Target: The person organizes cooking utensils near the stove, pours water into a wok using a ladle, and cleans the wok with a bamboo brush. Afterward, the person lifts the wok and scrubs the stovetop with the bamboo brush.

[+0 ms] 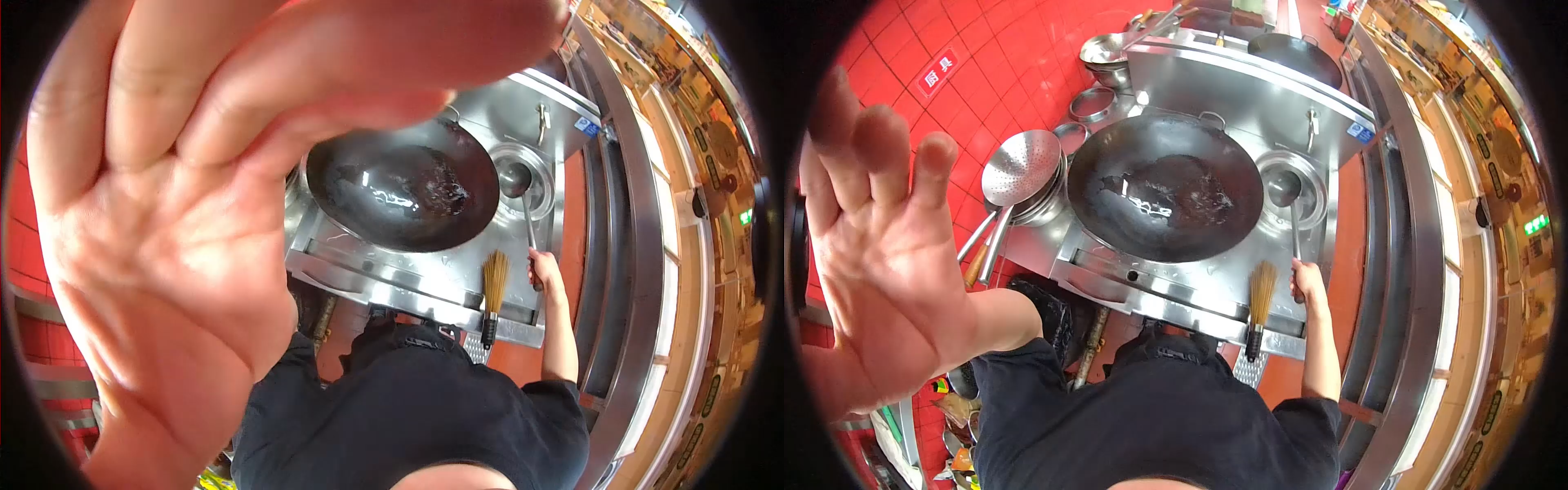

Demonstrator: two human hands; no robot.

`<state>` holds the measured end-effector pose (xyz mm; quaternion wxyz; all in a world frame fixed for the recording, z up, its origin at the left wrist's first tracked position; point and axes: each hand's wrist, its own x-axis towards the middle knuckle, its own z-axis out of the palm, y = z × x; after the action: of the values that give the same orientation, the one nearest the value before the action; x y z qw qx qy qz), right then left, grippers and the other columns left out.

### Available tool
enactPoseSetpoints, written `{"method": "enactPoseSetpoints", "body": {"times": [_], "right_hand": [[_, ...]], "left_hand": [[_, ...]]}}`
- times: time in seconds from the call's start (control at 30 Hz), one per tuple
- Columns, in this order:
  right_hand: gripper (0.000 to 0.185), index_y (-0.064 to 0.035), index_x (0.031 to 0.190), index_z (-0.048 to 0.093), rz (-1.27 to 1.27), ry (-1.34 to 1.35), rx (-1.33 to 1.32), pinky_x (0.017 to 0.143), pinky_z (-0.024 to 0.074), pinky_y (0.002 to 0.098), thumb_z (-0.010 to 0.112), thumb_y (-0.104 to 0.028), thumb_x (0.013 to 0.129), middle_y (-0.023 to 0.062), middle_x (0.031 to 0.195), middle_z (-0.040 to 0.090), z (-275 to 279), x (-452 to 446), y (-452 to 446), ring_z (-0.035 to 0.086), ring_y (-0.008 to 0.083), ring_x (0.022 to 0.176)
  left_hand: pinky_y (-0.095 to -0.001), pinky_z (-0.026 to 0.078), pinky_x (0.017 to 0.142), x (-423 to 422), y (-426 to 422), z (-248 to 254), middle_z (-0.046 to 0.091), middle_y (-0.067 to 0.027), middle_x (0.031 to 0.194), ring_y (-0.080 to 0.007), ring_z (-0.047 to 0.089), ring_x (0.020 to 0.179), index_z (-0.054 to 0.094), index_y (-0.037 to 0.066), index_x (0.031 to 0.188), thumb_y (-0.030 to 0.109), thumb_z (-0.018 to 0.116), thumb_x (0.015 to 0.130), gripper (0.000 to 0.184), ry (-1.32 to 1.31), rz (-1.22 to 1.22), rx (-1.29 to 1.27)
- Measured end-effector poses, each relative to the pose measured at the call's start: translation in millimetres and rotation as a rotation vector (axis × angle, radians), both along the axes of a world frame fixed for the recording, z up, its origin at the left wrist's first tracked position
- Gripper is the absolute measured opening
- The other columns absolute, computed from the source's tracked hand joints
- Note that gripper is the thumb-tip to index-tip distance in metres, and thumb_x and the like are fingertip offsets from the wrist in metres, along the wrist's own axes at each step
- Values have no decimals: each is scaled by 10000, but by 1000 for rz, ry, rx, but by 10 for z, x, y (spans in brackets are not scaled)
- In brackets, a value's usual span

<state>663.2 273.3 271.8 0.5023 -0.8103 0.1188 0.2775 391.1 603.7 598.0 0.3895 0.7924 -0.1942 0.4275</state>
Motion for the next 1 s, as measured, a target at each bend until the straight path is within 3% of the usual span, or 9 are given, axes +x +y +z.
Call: {"method": "enactPoseSetpoints", "body": {"times": [1.0], "right_hand": [[316,-12,818,547,105,93,-31,364,407,332,500,-300,939,47,562,526,-250,145,107,487,157,397]], "left_hand": [[-429,394,880,217,12,-58,569,-199,1004,-290,531,972,577,-56,1014,284,468,855,391,40,-116,-28]]}}
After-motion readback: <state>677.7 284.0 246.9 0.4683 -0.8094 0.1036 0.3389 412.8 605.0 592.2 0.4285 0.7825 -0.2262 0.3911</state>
